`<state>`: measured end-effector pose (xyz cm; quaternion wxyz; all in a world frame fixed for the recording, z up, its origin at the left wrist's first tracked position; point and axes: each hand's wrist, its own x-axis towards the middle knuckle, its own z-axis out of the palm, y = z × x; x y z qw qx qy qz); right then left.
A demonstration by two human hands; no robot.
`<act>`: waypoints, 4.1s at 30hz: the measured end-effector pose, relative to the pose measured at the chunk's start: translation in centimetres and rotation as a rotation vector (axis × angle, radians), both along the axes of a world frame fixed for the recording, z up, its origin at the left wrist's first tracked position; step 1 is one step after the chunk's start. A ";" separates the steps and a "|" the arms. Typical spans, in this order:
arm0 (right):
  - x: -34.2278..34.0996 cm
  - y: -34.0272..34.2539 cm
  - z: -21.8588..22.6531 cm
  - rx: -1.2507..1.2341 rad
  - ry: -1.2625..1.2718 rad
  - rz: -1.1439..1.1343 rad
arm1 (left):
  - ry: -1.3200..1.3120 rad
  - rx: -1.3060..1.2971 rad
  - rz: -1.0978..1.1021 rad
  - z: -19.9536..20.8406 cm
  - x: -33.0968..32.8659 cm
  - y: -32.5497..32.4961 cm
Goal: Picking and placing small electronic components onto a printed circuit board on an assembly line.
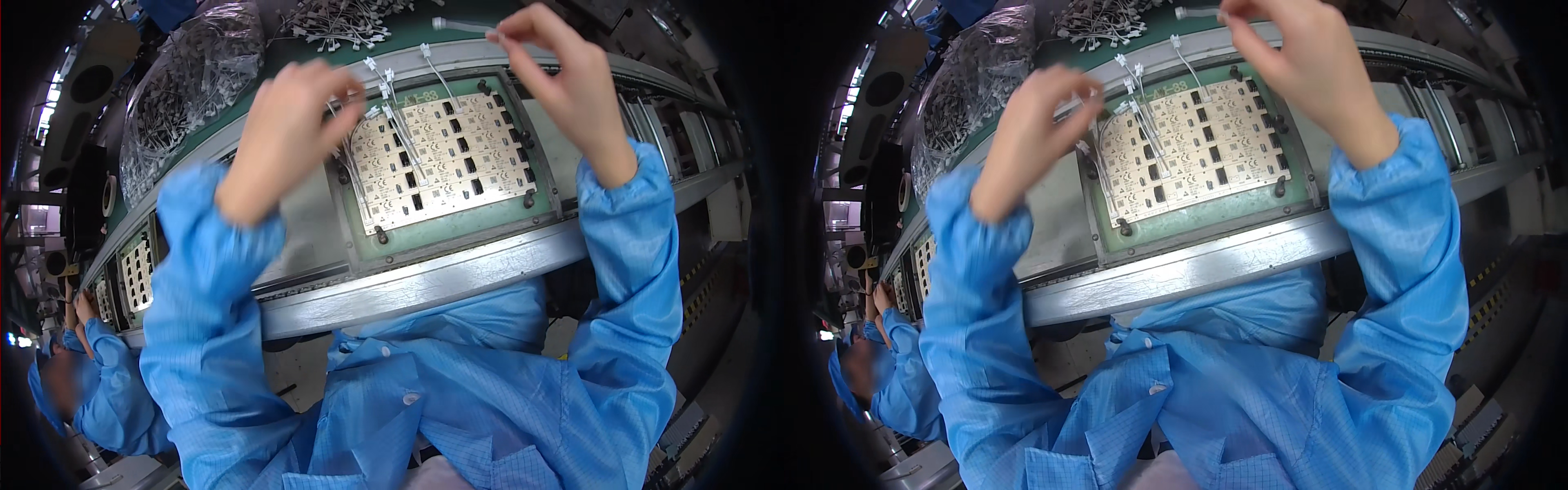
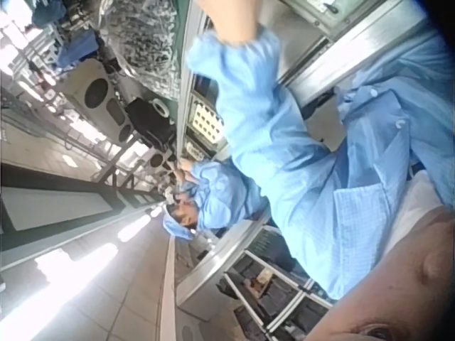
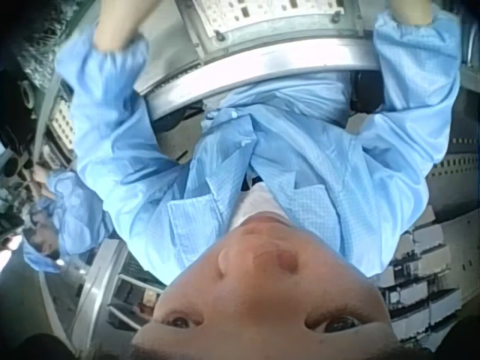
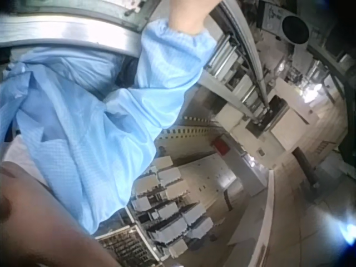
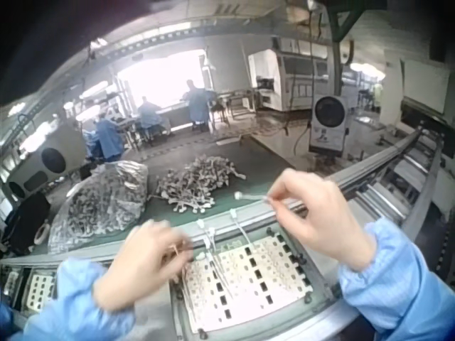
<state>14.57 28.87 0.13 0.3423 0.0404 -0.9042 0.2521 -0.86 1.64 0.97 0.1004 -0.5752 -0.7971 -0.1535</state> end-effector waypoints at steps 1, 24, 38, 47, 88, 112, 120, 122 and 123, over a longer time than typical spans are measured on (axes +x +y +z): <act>0.1 -0.3 -0.3 0.038 0.038 0.016 | -0.046 0.115 0.015 -0.6 -1.9 1.8; 0.5 -2.6 -6.4 0.226 -0.163 0.119 | -0.003 -0.131 -0.064 -3.9 -11.0 7.5; 1.8 -1.9 -3.8 0.275 -0.453 0.047 | -1.166 0.693 0.005 -1.6 -14.6 3.4; -12.5 -6.9 -3.7 0.345 -0.322 -0.319 | -0.887 0.813 0.138 0.7 -7.1 0.0; -6.7 0.6 -1.4 -0.115 0.156 -0.276 | -0.127 0.079 0.032 -5.0 10.8 1.1; -6.7 0.6 -2.0 -0.081 0.140 -0.275 | -0.177 0.009 0.043 -4.5 10.5 0.9; -7.3 -0.2 -0.7 -0.309 0.233 -0.102 | 0.180 -0.150 0.051 -3.4 12.8 -0.5; -5.5 -0.6 0.9 -0.420 0.179 -0.020 | 0.189 -0.175 0.030 -3.1 12.6 -0.7; -3.3 0.0 1.7 -0.472 0.133 -0.012 | 0.135 -0.178 -0.048 -2.7 12.5 -0.1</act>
